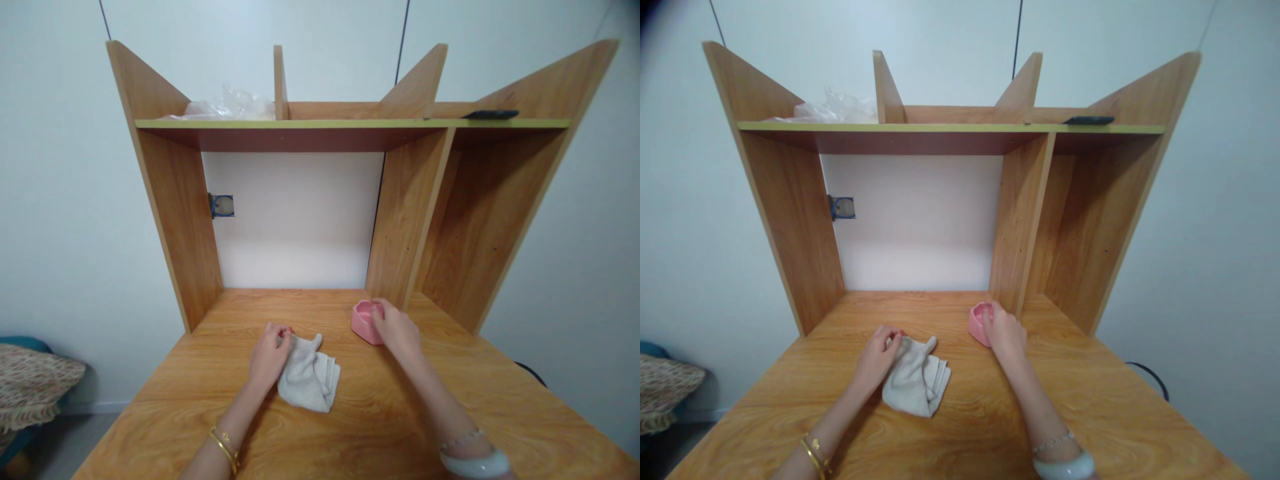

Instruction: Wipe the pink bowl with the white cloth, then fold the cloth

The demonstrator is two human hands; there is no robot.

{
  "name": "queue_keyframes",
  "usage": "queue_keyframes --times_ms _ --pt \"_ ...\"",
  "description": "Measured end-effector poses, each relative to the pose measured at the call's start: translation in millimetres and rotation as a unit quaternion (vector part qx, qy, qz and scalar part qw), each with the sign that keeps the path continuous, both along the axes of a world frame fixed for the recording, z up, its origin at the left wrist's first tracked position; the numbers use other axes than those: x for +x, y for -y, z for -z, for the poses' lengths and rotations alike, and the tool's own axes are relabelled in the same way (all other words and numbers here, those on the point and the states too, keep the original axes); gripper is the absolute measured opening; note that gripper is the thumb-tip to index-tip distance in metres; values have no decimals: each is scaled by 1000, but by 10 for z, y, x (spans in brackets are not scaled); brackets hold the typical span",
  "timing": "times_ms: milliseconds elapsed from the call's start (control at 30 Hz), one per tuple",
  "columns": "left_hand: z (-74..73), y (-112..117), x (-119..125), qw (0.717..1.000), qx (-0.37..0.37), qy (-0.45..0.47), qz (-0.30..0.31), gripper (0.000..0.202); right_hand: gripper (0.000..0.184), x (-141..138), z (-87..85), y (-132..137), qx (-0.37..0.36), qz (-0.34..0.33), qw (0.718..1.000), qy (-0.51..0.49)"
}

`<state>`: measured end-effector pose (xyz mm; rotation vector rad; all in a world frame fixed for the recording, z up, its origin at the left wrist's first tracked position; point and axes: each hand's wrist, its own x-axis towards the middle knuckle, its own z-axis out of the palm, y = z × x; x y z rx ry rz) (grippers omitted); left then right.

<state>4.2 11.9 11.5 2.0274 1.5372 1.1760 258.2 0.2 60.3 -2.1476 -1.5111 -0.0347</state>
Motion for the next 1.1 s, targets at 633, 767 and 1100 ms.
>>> queue_keyframes --times_ms 633,767,1100 --pt "281 -196 -105 996 -84 -27 -8 38 18 -630 585 60 -125 -273 949 -93" --pt "289 -201 -109 996 -84 -22 -5 37 12 -640 551 54 -111 -261 954 -93" --pt "73 -209 -231 997 -49 5 -66 10 9 -412 326 31 -47 -166 982 -81"
